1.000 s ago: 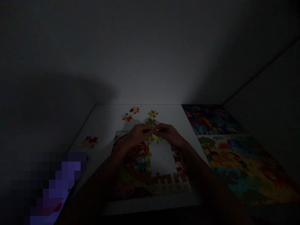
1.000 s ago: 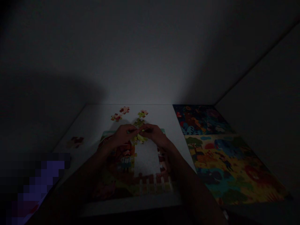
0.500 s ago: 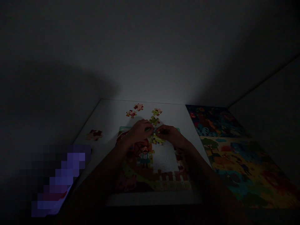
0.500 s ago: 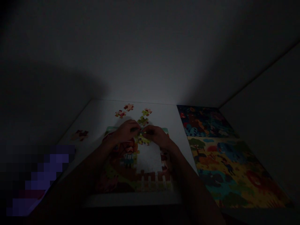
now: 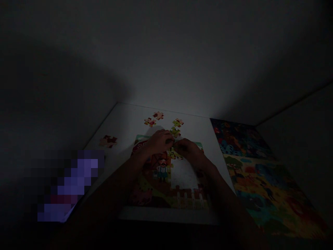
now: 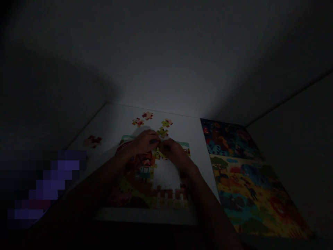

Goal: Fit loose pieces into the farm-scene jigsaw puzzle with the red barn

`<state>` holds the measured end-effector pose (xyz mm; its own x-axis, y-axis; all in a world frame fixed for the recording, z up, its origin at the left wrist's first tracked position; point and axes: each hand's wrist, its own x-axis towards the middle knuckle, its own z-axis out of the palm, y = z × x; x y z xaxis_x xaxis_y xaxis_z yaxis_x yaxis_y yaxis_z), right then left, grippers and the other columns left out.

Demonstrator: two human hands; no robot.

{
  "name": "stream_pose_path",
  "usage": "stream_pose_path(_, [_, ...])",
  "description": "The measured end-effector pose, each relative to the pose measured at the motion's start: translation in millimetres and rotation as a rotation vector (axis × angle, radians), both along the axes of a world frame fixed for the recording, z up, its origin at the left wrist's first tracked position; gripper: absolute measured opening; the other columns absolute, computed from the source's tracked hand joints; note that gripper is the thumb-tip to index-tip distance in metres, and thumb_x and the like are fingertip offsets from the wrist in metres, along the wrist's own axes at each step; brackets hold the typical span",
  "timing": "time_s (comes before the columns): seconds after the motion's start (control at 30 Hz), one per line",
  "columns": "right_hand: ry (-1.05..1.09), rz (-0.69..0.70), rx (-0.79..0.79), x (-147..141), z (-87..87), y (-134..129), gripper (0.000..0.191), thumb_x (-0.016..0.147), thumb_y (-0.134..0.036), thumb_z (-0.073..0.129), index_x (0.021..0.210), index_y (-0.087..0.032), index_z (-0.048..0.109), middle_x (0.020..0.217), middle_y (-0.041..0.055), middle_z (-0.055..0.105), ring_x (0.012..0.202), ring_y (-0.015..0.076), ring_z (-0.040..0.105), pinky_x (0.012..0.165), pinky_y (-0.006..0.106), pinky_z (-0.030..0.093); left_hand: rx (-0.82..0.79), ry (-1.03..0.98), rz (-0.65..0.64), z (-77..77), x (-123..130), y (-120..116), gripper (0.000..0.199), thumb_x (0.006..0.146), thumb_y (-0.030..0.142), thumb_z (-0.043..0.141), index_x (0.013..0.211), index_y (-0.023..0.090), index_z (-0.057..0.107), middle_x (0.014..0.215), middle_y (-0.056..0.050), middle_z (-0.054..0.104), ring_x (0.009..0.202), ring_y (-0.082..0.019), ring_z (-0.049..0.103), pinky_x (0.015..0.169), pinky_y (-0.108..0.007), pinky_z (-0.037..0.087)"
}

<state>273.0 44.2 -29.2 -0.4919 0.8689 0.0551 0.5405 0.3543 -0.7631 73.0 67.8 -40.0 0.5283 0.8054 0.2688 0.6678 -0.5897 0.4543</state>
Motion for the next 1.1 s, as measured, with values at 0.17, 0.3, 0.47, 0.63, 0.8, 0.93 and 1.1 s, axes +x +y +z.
stream_pose_path(0.17, [-0.040, -0.014, 0.039, -1, -0.9, -2, 0.016, 0.083, -0.018, 0.062, 0.096, -0.020, 0.070, 0.096, 0.0055, 0.060, 0.084, 0.0171, 0.058, 0.080, 0.032, 0.046, -0.006, 0.017, 0.010, 1.9, 0, -1, 0.012, 0.084, 0.015, 0.061, 0.087, 0.019, 0.071, 0.092, -0.004, 0.068, 0.091, -0.019, 0.061, 0.091, -0.037, 0.045])
stream_pose_path(0.3, [-0.043, -0.005, 0.041, -4, 0.7, -3, 0.014, 0.083, -0.016, 0.061, 0.095, -0.020, 0.068, 0.094, 0.0052, 0.061, 0.086, 0.0176, 0.057, 0.081, 0.033, 0.046, -0.011, 0.026, 0.010, 2.3, -1, -2, 0.012, 0.083, 0.014, 0.063, 0.090, 0.019, 0.071, 0.096, -0.004, 0.069, 0.092, -0.019, 0.061, 0.091, -0.036, 0.045])
stream_pose_path(0.47, [-0.047, -0.013, 0.049, -4, 2.6, -6, 0.012, 0.086, -0.018, 0.059, 0.095, -0.019, 0.067, 0.096, 0.0063, 0.060, 0.084, 0.0172, 0.057, 0.079, 0.032, 0.046, -0.021, 0.031, 0.003, 0.3, -1, -1, 0.012, 0.082, 0.015, 0.065, 0.091, 0.021, 0.071, 0.098, -0.004, 0.068, 0.095, -0.019, 0.061, 0.093, -0.036, 0.045])
stream_pose_path(0.63, [-0.096, -0.010, 0.089, -5, 5.7, -9, 0.011, 0.089, -0.021, 0.059, 0.095, -0.019, 0.067, 0.096, 0.0066, 0.060, 0.087, 0.0187, 0.058, 0.077, 0.032, 0.045, -0.029, 0.035, -0.006, -3.5, -3, 0, 0.015, 0.084, 0.024, 0.068, 0.099, 0.022, 0.070, 0.107, -0.005, 0.066, 0.100, -0.021, 0.060, 0.096, -0.037, 0.044])
stream_pose_path(0.8, [-0.241, 0.010, 0.208, -7, 4.8, -9, 0.010, 0.091, -0.020, 0.059, 0.095, -0.018, 0.067, 0.092, 0.0076, 0.062, 0.087, 0.0198, 0.057, 0.078, 0.032, 0.043, -0.027, 0.072, -0.021, -6.4, -4, 0, 0.026, 0.086, 0.030, 0.067, 0.111, 0.023, 0.067, 0.116, -0.007, 0.063, 0.106, -0.021, 0.057, 0.098, -0.036, 0.042])
stream_pose_path(0.93, [-0.255, 0.037, 0.233, -7, 2.2, -7, 0.008, 0.090, -0.017, 0.061, 0.095, -0.019, 0.067, 0.092, 0.0068, 0.063, 0.087, 0.0197, 0.057, 0.078, 0.031, 0.043, -0.049, 0.114, -0.025, -5.1, -4, 0, 0.027, 0.086, 0.029, 0.068, 0.112, 0.022, 0.065, 0.118, -0.006, 0.062, 0.109, -0.021, 0.056, 0.101, -0.037, 0.040])
stream_pose_path(1.1, [-0.202, -0.003, 0.242, -4, -5.0, 0, 0.005, 0.086, -0.017, 0.067, 0.090, -0.019, 0.066, 0.093, 0.0066, 0.064, 0.092, 0.0210, 0.058, 0.081, 0.032, 0.044, -0.071, 0.087, -0.057, -3.5, -6, 0, 0.030, 0.085, 0.033, 0.069, 0.113, 0.023, 0.066, 0.120, -0.007, 0.060, 0.112, -0.023, 0.055, 0.101, -0.038, 0.039])
